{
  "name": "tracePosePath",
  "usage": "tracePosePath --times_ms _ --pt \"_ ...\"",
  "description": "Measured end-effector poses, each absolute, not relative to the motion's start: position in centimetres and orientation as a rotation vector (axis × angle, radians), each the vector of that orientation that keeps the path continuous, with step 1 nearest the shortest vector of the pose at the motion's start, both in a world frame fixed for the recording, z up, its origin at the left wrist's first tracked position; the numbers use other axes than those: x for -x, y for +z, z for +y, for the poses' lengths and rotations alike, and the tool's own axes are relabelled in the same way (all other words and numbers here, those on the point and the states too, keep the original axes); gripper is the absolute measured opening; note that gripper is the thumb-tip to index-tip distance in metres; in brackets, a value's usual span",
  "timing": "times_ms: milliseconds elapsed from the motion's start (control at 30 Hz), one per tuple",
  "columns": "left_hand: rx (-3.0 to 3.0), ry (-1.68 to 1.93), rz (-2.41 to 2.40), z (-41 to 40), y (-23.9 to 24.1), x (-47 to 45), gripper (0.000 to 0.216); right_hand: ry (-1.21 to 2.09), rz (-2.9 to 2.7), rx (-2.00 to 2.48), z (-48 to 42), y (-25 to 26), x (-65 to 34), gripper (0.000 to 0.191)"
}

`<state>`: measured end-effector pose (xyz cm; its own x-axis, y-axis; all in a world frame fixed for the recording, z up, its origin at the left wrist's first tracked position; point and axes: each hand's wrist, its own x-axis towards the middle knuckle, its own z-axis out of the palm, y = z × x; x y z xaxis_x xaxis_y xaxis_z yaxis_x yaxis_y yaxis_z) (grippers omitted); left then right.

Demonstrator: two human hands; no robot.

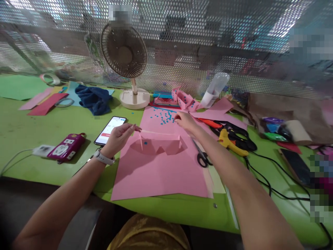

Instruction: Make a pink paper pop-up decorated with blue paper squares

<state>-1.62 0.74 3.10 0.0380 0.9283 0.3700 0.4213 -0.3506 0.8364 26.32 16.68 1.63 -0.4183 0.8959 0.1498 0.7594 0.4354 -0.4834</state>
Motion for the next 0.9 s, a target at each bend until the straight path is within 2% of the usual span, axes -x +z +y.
tracePosePath --times_ms 100,167,267,367,500,633,733,900 --pt "-1.812 1.259 1.401 0.6 3.4 1.4 0.04 0.663 -2.199 1.366 14.3 2.7 -26.2 0.008" --pt "-1.81 1.197 1.466 0.5 3.6 1.6 0.043 0.917 -2.046 1.281 12.2 3.5 -26.0 0.007" --pt "-1.861 1.089 1.51 0.5 4.0 2.3 0.04 1.284 -1.841 1.159 8.6 4.6 -25.5 0.016" --pt "-1.885 0.988 1.481 0.9 4.2 3.2 0.039 1.402 -1.853 1.162 5.1 5.1 -25.1 0.022" --pt "-1.841 0.77 1.493 1.2 4.0 3.8 0.044 1.504 -1.964 1.195 1.7 4.7 -25.1 0.021" --pt "-1.83 0.586 1.395 1.1 3.8 4.0 0.037 1.517 -1.99 1.21 0.0 4.1 -25.7 0.019" --pt "-1.753 0.424 1.261 0.8 4.0 4.0 0.033 1.471 -1.971 1.229 -0.4 4.0 -26.7 0.021" --pt "-1.665 0.189 1.248 0.4 4.5 3.4 0.04 1.33 -1.863 1.364 0.4 4.3 -29.9 0.022"
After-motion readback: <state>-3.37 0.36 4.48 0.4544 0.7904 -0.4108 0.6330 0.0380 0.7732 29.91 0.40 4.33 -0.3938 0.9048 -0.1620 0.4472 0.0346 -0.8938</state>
